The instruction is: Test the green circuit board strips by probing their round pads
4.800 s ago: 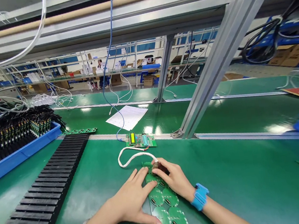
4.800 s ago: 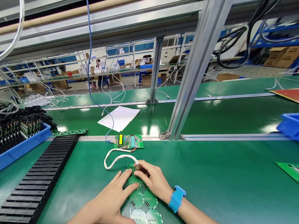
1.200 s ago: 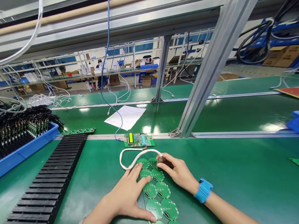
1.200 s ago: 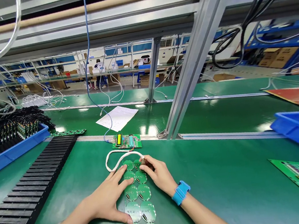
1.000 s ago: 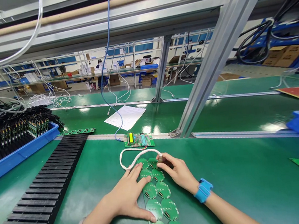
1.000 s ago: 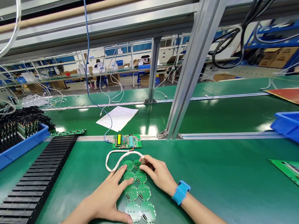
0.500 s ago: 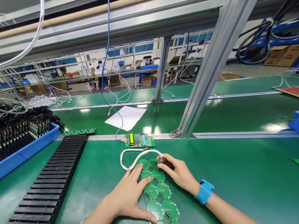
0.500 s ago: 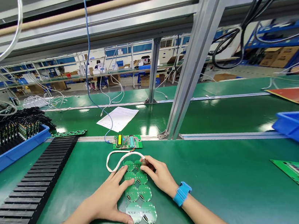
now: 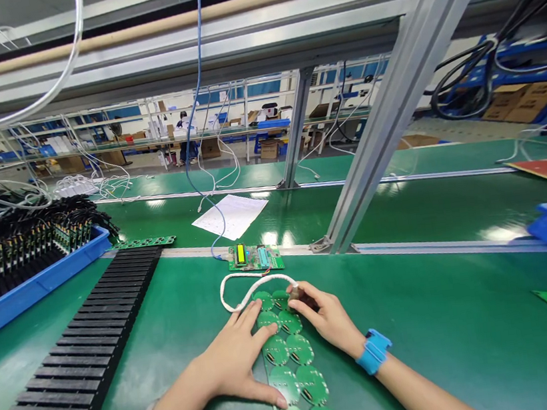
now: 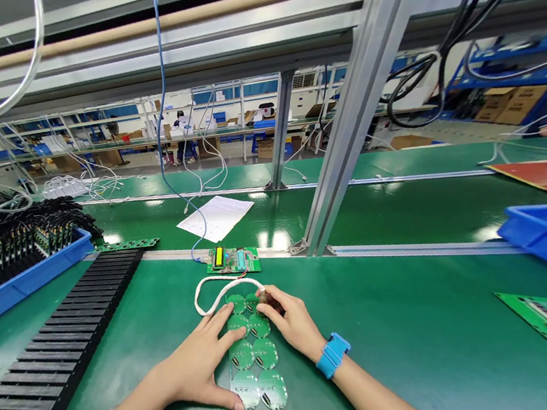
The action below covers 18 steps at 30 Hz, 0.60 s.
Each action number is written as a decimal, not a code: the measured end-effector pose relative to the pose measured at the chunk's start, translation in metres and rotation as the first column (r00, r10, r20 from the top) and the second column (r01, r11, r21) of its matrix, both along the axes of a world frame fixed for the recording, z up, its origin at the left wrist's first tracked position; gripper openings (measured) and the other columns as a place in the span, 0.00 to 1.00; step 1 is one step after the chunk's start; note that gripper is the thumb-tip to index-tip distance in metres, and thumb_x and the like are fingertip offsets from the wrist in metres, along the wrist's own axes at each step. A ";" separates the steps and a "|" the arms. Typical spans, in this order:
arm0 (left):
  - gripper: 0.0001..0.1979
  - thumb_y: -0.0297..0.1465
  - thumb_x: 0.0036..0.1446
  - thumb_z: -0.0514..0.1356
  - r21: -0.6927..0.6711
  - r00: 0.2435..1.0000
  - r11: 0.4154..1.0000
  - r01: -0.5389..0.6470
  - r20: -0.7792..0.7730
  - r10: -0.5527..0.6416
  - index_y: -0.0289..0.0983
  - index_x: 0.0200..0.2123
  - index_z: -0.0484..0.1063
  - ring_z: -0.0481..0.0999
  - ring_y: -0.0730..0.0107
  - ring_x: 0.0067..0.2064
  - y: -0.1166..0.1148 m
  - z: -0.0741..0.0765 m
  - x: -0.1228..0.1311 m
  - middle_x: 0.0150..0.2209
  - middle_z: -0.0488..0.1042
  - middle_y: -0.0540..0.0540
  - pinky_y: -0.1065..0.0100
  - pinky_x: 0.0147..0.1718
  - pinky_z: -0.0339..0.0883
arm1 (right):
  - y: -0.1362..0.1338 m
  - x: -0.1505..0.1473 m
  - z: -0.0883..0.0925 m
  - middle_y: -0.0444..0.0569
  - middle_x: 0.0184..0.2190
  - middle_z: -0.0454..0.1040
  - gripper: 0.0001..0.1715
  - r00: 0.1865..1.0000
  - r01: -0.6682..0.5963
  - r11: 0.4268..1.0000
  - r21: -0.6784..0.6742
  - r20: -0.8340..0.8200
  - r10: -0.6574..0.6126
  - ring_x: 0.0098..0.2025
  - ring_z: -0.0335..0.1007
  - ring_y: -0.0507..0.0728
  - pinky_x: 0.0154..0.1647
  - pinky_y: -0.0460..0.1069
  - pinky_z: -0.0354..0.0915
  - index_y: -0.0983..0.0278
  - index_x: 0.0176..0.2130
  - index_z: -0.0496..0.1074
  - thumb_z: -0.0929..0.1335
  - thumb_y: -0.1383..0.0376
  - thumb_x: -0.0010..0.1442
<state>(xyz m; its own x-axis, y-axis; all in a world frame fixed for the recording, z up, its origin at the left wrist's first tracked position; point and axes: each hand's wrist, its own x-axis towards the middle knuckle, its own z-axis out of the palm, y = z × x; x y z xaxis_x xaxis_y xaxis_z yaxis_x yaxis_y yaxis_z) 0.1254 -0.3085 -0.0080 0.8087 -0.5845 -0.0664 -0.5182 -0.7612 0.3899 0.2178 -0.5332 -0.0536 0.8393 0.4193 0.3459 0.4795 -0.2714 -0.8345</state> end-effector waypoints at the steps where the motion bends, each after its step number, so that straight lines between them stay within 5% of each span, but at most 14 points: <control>1: 0.60 0.68 0.38 0.56 -0.001 1.000 1.000 0.001 0.000 -0.001 0.37 0.67 0.52 0.33 0.49 0.71 0.000 0.000 0.000 0.69 0.38 0.25 0.45 0.66 0.37 | 0.000 0.000 0.000 0.43 0.28 0.70 0.16 1.000 -0.002 1.000 0.001 -0.001 0.002 0.29 0.63 0.51 0.32 0.45 0.61 0.63 0.41 0.68 0.64 0.53 0.63; 18: 0.60 0.67 0.36 0.58 -0.006 1.000 1.000 -0.014 -0.008 0.014 0.38 0.67 0.52 0.34 0.49 0.71 0.000 -0.001 0.002 0.69 0.38 0.24 0.45 0.66 0.36 | 0.000 0.000 -0.002 0.43 0.29 0.69 0.17 1.000 -0.007 1.000 -0.004 -0.009 0.007 0.29 0.62 0.50 0.32 0.45 0.59 0.63 0.42 0.68 0.64 0.52 0.63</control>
<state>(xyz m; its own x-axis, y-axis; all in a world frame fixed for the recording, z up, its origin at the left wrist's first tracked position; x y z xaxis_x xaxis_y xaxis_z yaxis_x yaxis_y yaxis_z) 0.1270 -0.3082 -0.0090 0.8161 -0.5737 -0.0691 -0.5046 -0.7658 0.3985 0.2183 -0.5330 -0.0554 0.8397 0.4263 0.3364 0.4735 -0.2714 -0.8379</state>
